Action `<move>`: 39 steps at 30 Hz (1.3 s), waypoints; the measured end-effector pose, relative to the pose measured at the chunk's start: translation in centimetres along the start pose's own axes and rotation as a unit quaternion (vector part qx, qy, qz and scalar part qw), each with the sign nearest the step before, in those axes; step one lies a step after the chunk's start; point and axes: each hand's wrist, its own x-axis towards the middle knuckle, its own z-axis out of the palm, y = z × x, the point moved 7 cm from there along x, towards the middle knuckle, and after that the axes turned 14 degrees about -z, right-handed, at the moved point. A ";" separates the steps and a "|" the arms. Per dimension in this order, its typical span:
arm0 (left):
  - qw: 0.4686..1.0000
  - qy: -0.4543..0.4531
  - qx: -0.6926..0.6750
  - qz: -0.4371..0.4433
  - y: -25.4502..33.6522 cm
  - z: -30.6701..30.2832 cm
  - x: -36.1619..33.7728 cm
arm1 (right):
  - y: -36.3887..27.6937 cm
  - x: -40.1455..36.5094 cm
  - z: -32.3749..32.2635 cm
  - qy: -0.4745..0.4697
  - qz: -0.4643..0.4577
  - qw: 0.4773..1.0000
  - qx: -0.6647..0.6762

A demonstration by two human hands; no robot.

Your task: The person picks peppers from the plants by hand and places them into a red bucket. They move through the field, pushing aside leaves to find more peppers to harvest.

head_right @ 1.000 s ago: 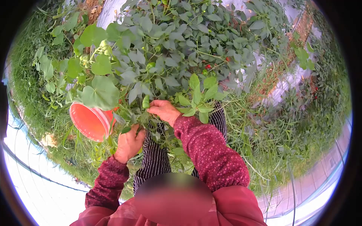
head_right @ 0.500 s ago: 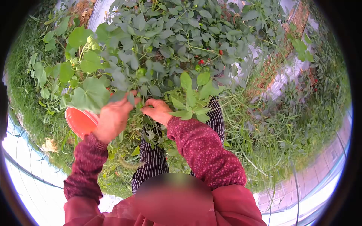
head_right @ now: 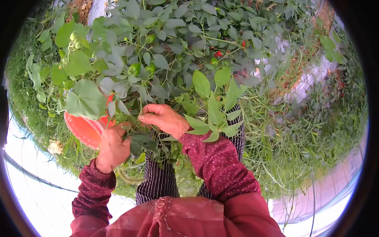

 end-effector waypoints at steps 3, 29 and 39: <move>0.992 -0.087 -0.062 -0.062 0.1 -1.0 -0.5 | -0.9 0.2 -1.4 0.012 -0.027 0.999 0.015; 0.962 0.023 -0.271 0.030 -1.6 5.3 7.8 | -2.7 -0.3 -3.7 0.136 0.018 0.990 -0.028; 0.925 -0.108 -0.364 0.006 -1.5 6.6 8.5 | -2.3 0.9 -4.9 0.208 -0.044 0.977 0.030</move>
